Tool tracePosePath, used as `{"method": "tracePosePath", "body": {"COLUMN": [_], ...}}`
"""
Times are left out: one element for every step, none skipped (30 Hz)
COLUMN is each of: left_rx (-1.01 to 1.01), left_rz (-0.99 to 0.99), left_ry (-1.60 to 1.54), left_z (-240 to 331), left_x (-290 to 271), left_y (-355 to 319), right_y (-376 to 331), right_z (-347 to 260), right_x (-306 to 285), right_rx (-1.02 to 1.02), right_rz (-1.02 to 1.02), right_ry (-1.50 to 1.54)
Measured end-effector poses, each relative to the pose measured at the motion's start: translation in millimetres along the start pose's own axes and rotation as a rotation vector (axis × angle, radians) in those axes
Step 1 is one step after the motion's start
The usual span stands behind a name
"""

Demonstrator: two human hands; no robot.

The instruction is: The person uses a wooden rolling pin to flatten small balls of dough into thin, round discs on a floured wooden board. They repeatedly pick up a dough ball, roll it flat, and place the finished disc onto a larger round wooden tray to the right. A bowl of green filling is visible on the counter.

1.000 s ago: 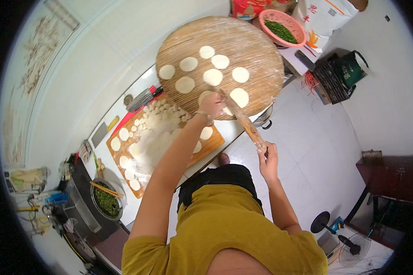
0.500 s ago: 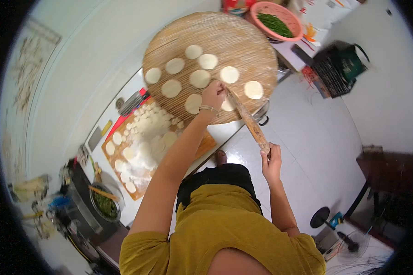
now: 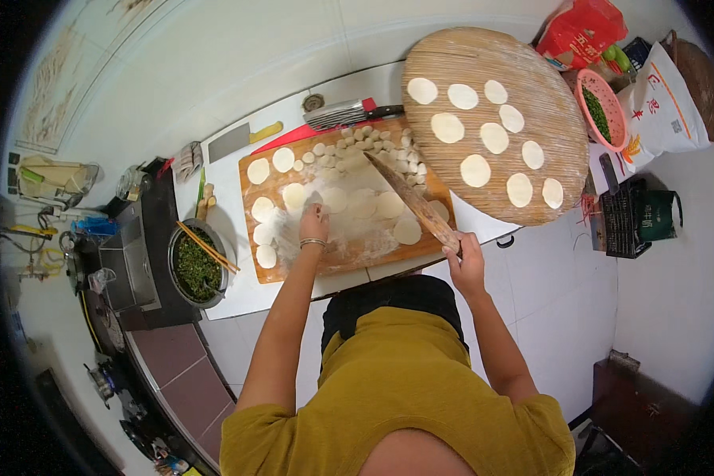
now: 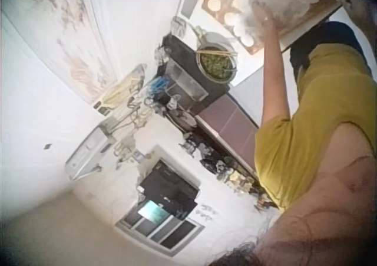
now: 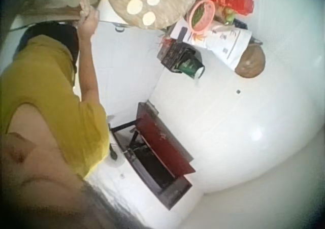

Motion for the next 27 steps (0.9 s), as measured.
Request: {"method": "tracePosePath", "body": {"left_rx": [0.039, 0.103, 0.168, 0.236, 0.239, 0.242, 0.246, 0.221, 0.196, 0.171, 0.121, 0.068, 0.014, -0.079, -0.173, -0.276, -0.239, -0.203, -0.168, -0.144, -0.122, -0.100, -0.130, -0.158, -0.186, -0.170, -0.154], "left_rz": [0.022, 0.044, 0.066, 0.087, 0.077, 0.070, 0.063, 0.073, 0.082, 0.090, 0.075, 0.062, 0.048, -0.040, -0.126, -0.205, -0.192, -0.178, -0.163, -0.142, -0.121, -0.100, -0.113, -0.126, -0.140, -0.154, -0.167], "left_ry": [0.100, 0.142, 0.184, 0.226, 0.255, 0.286, 0.317, 0.314, 0.311, 0.307, 0.273, 0.241, 0.208, 0.157, 0.109, 0.060, 0.089, 0.120, 0.150, 0.149, 0.148, 0.146, 0.083, 0.020, -0.043, -0.038, -0.033], "left_z": [-6.3, -12.7, -16.9, -20.2, -10.8, 4.7, 14.0, 15.0, 14.4, 13.3, 8.9, 1.8, -5.3, 2.5, 16.4, 22.9, 19.1, 10.8, 3.5, 0.0, -3.3, -6.0, -3.0, 3.5, 8.3, 8.0, 6.0], "left_x": [-3.3, 0.6, 8.6, 16.5, 19.5, 17.1, 18.0, 21.5, 28.1, 36.2, 45.5, 50.3, 55.6, 47.8, 29.4, 17.0, 18.9, 26.1, 32.2, 35.2, 38.1, 41.1, 38.0, 30.7, 27.8, 27.9, 27.8], "left_y": [5.3, 12.8, 21.8, 30.0, 33.8, 34.5, 35.0, 38.2, 40.8, 43.1, 50.4, 59.4, 66.5, 65.8, 60.8, 57.7, 60.4, 65.7, 70.2, 71.3, 71.7, 71.2, 65.9, 58.7, 54.0, 53.3, 55.2], "right_y": [0.0, -0.9, -3.1, -6.2, -9.0, -10.7, -13.9, -17.9, -23.2, -28.1, -31.7, -34.6, -38.3, -43.5, -47.6, -48.6, -48.3, -48.2, -48.5, -50.2, -51.5, -52.3, -53.5, -54.6, -54.3, -53.0, -52.9], "right_z": [-6.7, -14.1, -21.1, -26.8, -33.8, -41.4, -47.2, -49.1, -52.3, -56.2, -59.9, -62.7, -63.4, -61.1, -59.8, -61.1, -63.0, -63.6, -62.3, -59.4, -56.1, -52.4, -47.7, -43.7, -40.8, -39.0, -36.8], "right_x": [9.4, 17.5, 25.1, 32.2, 37.0, 40.9, 42.9, 46.9, 48.4, 49.5, 50.1, 50.6, 51.5, 52.6, 52.2, 50.6, 49.3, 48.7, 47.9, 47.0, 45.1, 42.3, 39.4, 35.5, 30.4, 24.5, 19.0], "right_rx": [0.042, 0.084, 0.127, 0.155, 0.160, 0.162, 0.166, 0.162, 0.196, 0.231, 0.266, 0.276, 0.278, 0.286, 0.291, 0.310, 0.325, 0.339, 0.318, 0.300, 0.281, 0.266, 0.255, 0.245, 0.248, 0.247, 0.246], "right_rz": [-0.010, -0.022, -0.032, -0.035, -0.023, -0.009, 0.005, -0.023, -0.020, -0.017, -0.008, 0.003, 0.015, 0.035, 0.054, 0.050, 0.043, 0.036, 0.056, 0.075, 0.094, 0.087, 0.082, 0.078, 0.067, 0.051, 0.035], "right_ry": [0.026, 0.050, 0.072, 0.063, 0.054, 0.048, 0.042, -0.024, -0.032, -0.040, -0.045, -0.055, -0.060, -0.068, -0.075, -0.079, -0.082, -0.082, -0.059, -0.038, -0.017, -0.023, -0.030, -0.037, -0.042, -0.046, -0.050]}}
Point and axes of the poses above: each hand's wrist, its own y-axis towards the middle knuckle, its own x-axis out of the palm, z = x × y, the point moved 1 cm from there along y, towards the middle knuckle, and after that the axes turned 14 degrees about -x, right-handed, at the moved point
